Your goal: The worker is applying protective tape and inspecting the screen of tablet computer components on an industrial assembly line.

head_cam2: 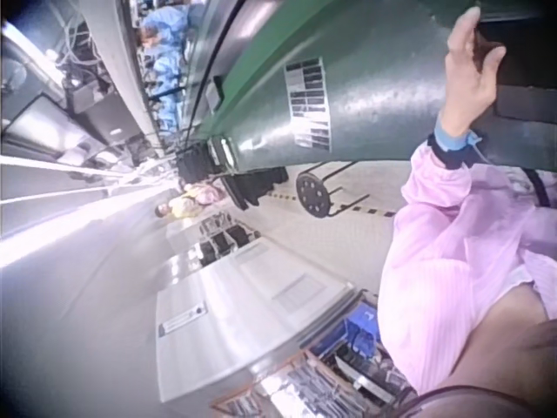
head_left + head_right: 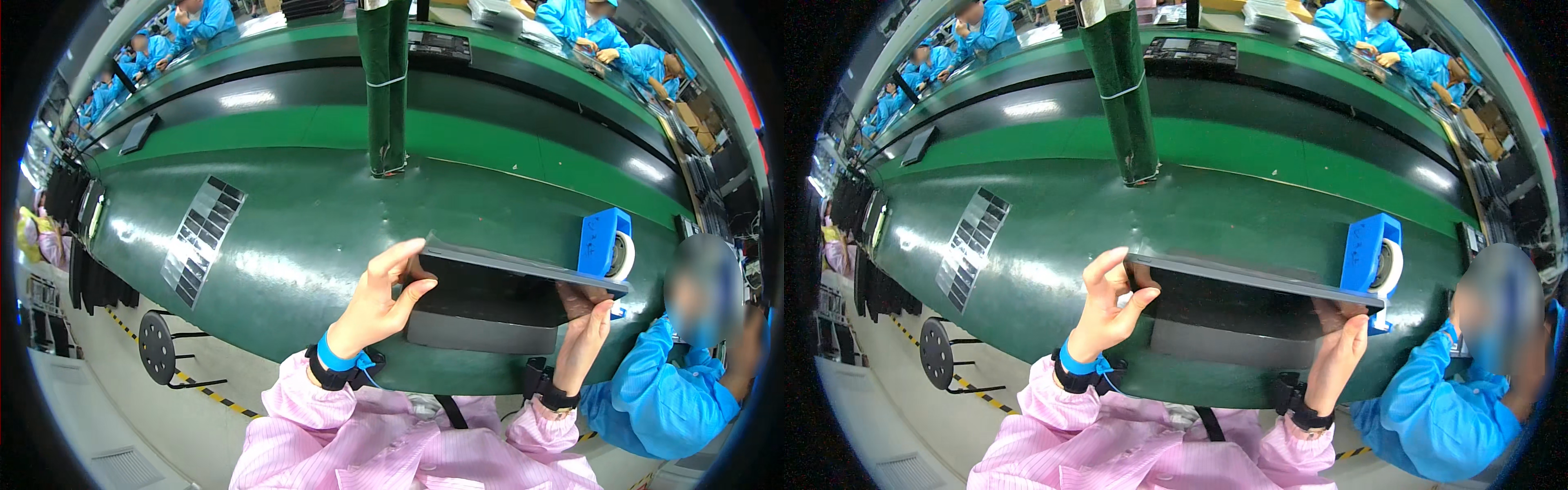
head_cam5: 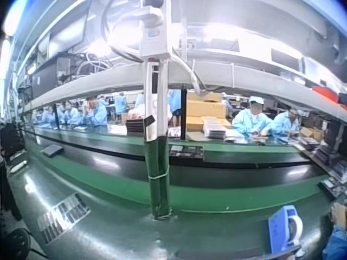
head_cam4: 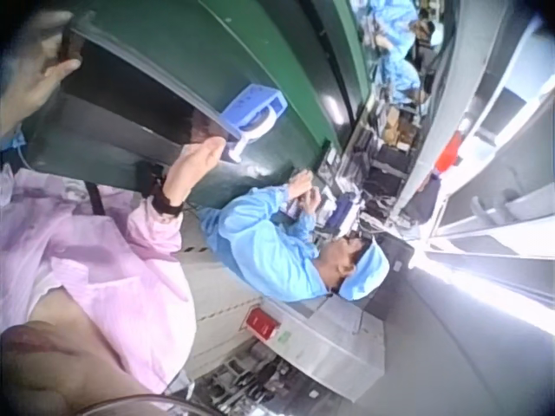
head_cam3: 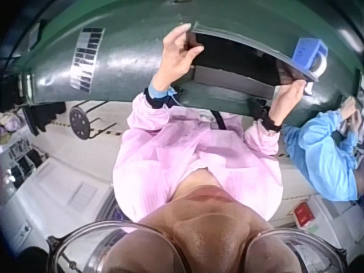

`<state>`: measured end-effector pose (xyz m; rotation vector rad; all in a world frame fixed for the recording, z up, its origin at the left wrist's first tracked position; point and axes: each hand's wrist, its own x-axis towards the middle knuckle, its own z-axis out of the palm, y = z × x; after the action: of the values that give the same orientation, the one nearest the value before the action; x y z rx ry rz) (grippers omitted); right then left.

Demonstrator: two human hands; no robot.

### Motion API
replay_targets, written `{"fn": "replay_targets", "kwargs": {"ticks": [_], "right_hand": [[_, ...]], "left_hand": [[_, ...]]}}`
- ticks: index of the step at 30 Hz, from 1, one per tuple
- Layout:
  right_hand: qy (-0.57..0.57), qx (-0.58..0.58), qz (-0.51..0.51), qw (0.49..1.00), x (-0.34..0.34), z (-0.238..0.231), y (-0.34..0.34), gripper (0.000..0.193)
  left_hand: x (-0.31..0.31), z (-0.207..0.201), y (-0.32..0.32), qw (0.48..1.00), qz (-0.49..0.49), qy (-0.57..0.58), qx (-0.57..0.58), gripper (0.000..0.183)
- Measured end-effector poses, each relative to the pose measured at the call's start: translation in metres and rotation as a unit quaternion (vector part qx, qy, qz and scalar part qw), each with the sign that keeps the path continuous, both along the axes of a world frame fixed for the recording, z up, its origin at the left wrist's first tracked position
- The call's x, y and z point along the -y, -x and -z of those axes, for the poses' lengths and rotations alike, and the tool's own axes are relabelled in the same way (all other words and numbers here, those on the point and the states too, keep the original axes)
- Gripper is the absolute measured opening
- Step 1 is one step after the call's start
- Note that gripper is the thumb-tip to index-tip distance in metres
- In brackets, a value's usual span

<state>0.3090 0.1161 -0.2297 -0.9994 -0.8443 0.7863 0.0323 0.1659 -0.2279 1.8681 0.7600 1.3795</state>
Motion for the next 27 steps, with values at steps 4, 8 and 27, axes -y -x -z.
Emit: {"fn": "replay_targets", "kwargs": {"ticks": [4,8,27], "right_hand": [[0.01,-0.006,0.009,1.0,0.001,0.003,-0.006,0.047],[0.009,0.006,0.014,1.0,0.001,0.001,-0.007,0.048],[-0.003,-0.041,0.006,0.999,0.008,0.012,-0.014,0.041]], "left_hand": [[0.003,-0.004,0.001,1.0,0.02,-0.009,-0.015,0.059],[0.003,-0.008,0.0,1.0,0.026,0.0,-0.006,0.057],[0.007,0.006,0.002,0.999,0.032,0.006,0.019,0.053]]}}
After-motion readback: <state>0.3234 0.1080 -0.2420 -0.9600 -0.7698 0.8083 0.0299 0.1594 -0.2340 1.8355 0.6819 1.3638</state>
